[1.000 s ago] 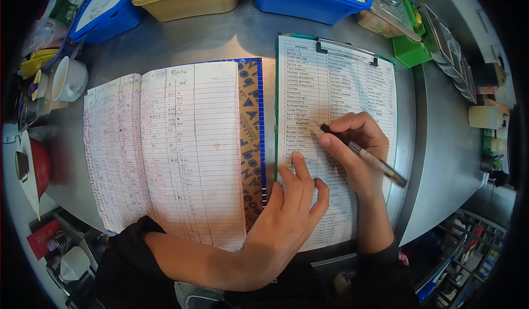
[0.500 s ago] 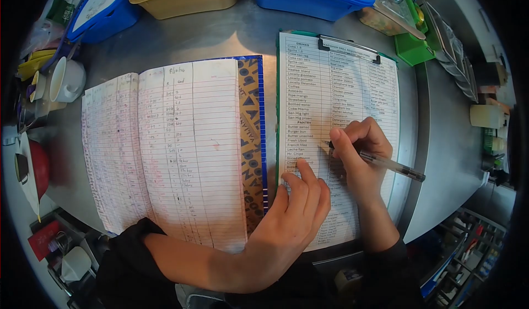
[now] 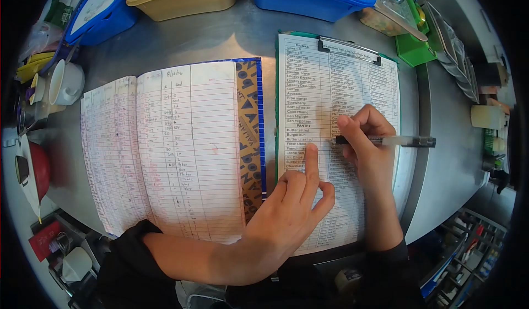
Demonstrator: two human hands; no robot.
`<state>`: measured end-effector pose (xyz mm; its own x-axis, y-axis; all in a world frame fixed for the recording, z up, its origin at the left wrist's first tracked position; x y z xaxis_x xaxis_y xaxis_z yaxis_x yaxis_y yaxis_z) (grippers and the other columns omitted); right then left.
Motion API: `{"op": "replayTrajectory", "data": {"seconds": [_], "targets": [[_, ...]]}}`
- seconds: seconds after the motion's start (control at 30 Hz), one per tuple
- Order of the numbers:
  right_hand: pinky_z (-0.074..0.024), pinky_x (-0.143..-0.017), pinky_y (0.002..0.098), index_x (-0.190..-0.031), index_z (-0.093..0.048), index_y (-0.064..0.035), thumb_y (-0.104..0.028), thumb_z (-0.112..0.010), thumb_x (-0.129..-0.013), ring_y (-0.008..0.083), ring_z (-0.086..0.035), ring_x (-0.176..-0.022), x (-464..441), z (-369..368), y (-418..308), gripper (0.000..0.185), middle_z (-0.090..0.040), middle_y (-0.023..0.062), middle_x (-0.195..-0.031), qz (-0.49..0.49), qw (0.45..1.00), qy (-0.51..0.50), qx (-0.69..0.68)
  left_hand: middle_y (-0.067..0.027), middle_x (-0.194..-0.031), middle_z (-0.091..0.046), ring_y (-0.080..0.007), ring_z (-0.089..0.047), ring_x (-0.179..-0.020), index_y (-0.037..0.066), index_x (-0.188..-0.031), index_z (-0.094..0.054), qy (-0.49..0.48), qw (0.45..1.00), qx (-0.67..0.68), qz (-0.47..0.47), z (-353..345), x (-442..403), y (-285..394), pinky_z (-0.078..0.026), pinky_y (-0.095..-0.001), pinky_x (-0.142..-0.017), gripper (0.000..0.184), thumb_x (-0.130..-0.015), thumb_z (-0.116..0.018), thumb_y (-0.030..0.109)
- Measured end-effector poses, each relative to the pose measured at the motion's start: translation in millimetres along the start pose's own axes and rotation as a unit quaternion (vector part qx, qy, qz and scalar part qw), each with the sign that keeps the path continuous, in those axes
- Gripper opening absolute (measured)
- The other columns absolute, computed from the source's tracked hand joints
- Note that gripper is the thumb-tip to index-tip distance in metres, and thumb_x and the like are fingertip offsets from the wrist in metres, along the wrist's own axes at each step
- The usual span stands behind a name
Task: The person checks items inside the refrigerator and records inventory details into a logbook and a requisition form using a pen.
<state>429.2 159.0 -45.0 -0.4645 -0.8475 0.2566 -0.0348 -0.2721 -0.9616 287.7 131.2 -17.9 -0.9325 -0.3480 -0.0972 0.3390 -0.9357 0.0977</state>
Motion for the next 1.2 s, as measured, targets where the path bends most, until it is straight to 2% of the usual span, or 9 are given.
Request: {"op": "replayTrajectory", "data": {"seconds": [0.03,0.07,0.1,0.13,0.2,0.3,0.53,0.7,1.2], "targets": [[-0.0292,-0.042,0.0153,-0.068,-0.049,-0.007,-0.01,-0.067,-0.083,0.0011,-0.044,-0.046,-1,-1,1,0.023,-0.054,-0.0014,-0.058,-0.018,1.0,-0.001,-0.011,-0.0288,-0.124,-0.048,-0.0148,-0.045,-0.071,0.008,-0.108,-0.055,0.001,1.0,0.0,-0.001,1,-1,0,-0.046,-0.0167,-0.066,0.03,-0.079,-0.056,0.012],[-0.0292,-0.042,0.0153,-0.068,-0.049,-0.007,-0.01,-0.067,-0.083,0.0011,-0.044,-0.046,0,-3,0,0.023,-0.054,-0.0014,-0.058,-0.017,1.0,0.0,-0.009,-0.0282,-0.126,-0.047,-0.0144,-0.044,-0.07,0.009,-0.111,-0.055,-0.005,1.0,-0.003,0.002,1,-1,0,-0.045,-0.0167,-0.067,0.033,-0.079,-0.058,0.018],[-0.0299,-0.042,0.0155,-0.068,-0.049,-0.0068,-0.008,-0.068,-0.081,0.0014,-0.044,-0.046,0,-3,-6,0.023,-0.054,-0.0012,-0.058,0.027,0.999,0.02,0.022,-0.0277,-0.127,-0.046,-0.0141,-0.042,-0.069,0.009,-0.113,-0.054,-0.012,1.0,-0.006,0.005,1,-2,-1,-0.044,-0.0168,-0.067,0.037,-0.079,-0.059,0.024],[-0.0305,-0.042,0.0157,-0.067,-0.049,-0.0066,-0.007,-0.069,-0.08,0.0016,-0.044,-0.046,1,-2,-12,0.023,-0.054,-0.0011,-0.058,0.071,0.995,0.039,0.053,-0.0277,-0.127,-0.046,-0.0141,-0.042,-0.069,0.009,-0.113,-0.054,-0.011,1.0,-0.006,0.006,2,-2,-2,-0.044,-0.0168,-0.067,0.037,-0.079,-0.059,0.024],[-0.031,-0.043,0.0161,-0.066,-0.049,-0.0062,-0.005,-0.069,-0.079,0.0015,-0.043,-0.046,2,-2,-10,0.024,-0.054,-0.0013,-0.058,0.099,0.993,0.047,0.052,-0.0256,-0.13,-0.044,-0.0144,-0.041,-0.07,0.008,-0.119,-0.053,-0.035,0.999,-0.031,-0.006,-1,-3,-1,-0.043,-0.0186,-0.069,0.052,-0.078,-0.061,0.038],[-0.0314,-0.044,0.0168,-0.062,-0.048,-0.0054,-0.002,-0.068,-0.079,0.0012,-0.042,-0.048,2,3,-2,0.026,-0.054,-0.0019,-0.058,0.127,0.989,0.054,0.047,-0.0232,-0.132,-0.043,-0.0146,-0.041,-0.071,0.007,-0.123,-0.051,-0.054,0.998,-0.034,-0.01,-1,-4,-1,-0.042,-0.0194,-0.068,0.06,-0.077,-0.062,0.044],[-0.0301,-0.044,0.0174,-0.059,-0.048,-0.004,0.001,-0.066,-0.077,0.0005,-0.04,-0.049,4,3,-2,0.026,-0.052,-0.0021,-0.055,0.2,0.973,0.058,0.102,-0.0222,-0.132,-0.043,-0.0146,-0.044,-0.074,0.005,-0.12,-0.052,-0.03,1.0,0.004,0.006,-2,-4,-2,-0.042,-0.0198,-0.066,0.058,-0.075,-0.065,0.038],[-0.0297,-0.043,0.017,-0.059,-0.048,-0.0036,0.001,-0.066,-0.077,0.0006,-0.041,-0.048,4,0,-4,0.026,-0.052,-0.0015,-0.055,0.207,0.969,0.054,0.124,-0.0226,-0.131,-0.045,-0.014,-0.046,-0.075,0.004,-0.118,-0.055,-0.015,1.0,-0.007,0.006,1,-3,-2,-0.042,-0.0199,-0.067,0.058,-0.072,-0.067,0.037],[-0.0303,-0.044,0.0171,-0.059,-0.045,-0.0033,0.005,-0.064,-0.076,0.0009,-0.04,-0.049,6,2,-3,0.026,-0.051,-0.0009,-0.055,0.218,0.966,0.057,0.123,-0.0226,-0.13,-0.046,-0.0137,-0.046,-0.071,0.004,-0.117,-0.056,-0.007,1.0,-0.009,0.006,1,-3,-2,-0.043,-0.0195,-0.066,0.056,-0.073,-0.067,0.036]]}}
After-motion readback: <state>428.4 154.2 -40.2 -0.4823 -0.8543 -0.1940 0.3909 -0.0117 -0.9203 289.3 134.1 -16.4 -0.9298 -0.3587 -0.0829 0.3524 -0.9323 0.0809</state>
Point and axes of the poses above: each hand's wrist, its own x-axis away from the middle knuckle, its own z-axis out of the back of the hand, y = z × x, the point moved 7 cm from there along -x, towards the middle knuckle
